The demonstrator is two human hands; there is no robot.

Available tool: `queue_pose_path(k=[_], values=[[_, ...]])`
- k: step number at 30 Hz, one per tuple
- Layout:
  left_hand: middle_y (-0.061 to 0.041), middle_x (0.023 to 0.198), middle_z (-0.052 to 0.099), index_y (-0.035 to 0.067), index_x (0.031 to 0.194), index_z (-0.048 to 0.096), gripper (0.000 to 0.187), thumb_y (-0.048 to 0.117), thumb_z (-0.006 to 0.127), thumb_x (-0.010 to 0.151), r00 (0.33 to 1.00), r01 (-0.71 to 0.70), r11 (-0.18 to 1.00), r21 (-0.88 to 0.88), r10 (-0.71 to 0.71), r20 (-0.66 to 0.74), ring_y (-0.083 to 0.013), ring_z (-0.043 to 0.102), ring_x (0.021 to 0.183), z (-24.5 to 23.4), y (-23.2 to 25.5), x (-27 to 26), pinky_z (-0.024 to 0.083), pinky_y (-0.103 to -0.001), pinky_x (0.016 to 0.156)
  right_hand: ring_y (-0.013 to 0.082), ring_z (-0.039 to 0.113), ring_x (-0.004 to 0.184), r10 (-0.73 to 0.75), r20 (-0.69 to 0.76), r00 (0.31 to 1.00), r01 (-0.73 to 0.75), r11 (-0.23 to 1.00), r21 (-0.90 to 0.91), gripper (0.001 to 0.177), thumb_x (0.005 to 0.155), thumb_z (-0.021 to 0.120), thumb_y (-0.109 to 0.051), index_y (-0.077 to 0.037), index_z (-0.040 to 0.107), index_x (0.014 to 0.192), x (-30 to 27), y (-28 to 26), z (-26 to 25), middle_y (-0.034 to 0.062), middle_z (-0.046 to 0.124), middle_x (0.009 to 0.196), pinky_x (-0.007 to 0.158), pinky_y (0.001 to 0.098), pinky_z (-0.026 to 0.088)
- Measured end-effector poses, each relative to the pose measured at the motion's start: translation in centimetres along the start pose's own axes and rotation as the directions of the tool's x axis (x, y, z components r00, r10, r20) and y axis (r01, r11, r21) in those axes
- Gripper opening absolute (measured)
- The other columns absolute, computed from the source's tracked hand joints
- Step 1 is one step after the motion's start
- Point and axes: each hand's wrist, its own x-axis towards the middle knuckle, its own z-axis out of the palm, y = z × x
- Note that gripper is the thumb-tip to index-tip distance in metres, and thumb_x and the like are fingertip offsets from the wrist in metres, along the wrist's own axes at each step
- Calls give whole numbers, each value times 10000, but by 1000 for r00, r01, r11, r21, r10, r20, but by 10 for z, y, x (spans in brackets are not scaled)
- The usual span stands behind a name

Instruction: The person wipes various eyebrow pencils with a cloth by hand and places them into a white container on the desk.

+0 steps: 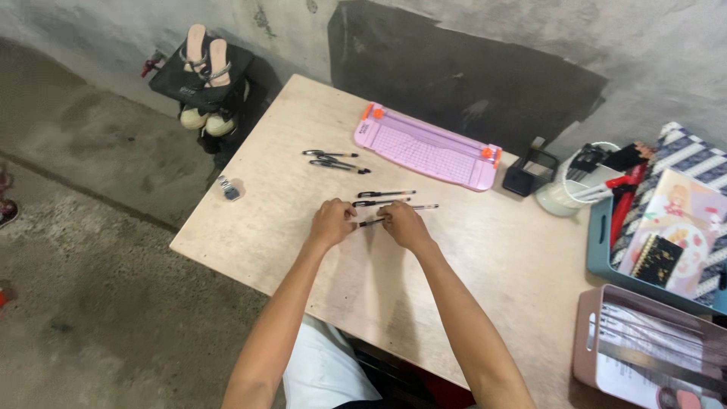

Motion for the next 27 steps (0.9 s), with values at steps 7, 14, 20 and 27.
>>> queue_pose_path(k=[7, 14, 20, 27], values=[[-111, 982, 715, 90, 913, 804, 118, 107, 816, 796, 999, 9, 999, -37, -8, 47, -280, 678, 936, -6, -7, -9, 552, -418, 849, 333, 613, 1031, -59, -51, 997, 57, 997, -44, 122, 848, 762, -99, -101, 782, 969, -3, 4, 11, 118, 644, 998, 870, 445, 531], [-75, 982, 737, 67, 1017, 788, 172, 161, 781, 873, 995, -98, 911, -400, 83, -55, -187, 659, 832, -36, 53, 11, 532, -335, 769, 215, 687, 915, 79, -176, 981, -16, 943, 332, 144, 911, 757, -173, -102, 780, 1034, -12, 18, -59, 80, 717, 989, 824, 357, 545], [-90, 984, 764, -4, 1067, 730, 208, 169, 722, 951, 990, -105, 533, -839, 133, -39, -154, 741, 919, -37, 150, 24, 611, -294, 778, 158, 687, 882, 247, -408, 879, 209, 569, 796, 260, 983, 713, -108, 65, 674, 1173, -58, 18, -146, 87, 736, 970, 817, 295, 579], [-165, 953, 777, -6, 1213, 668, 329, 177, 683, 940, 983, -158, 290, -944, -40, -177, -226, 790, 852, -11, 261, 1, 697, -347, 775, 186, 733, 941, 508, -698, 505, 479, 509, 716, 349, 1031, 632, -110, 76, 616, 1326, -99, -16, -170, 114, 732, 1064, 845, 326, 641]])
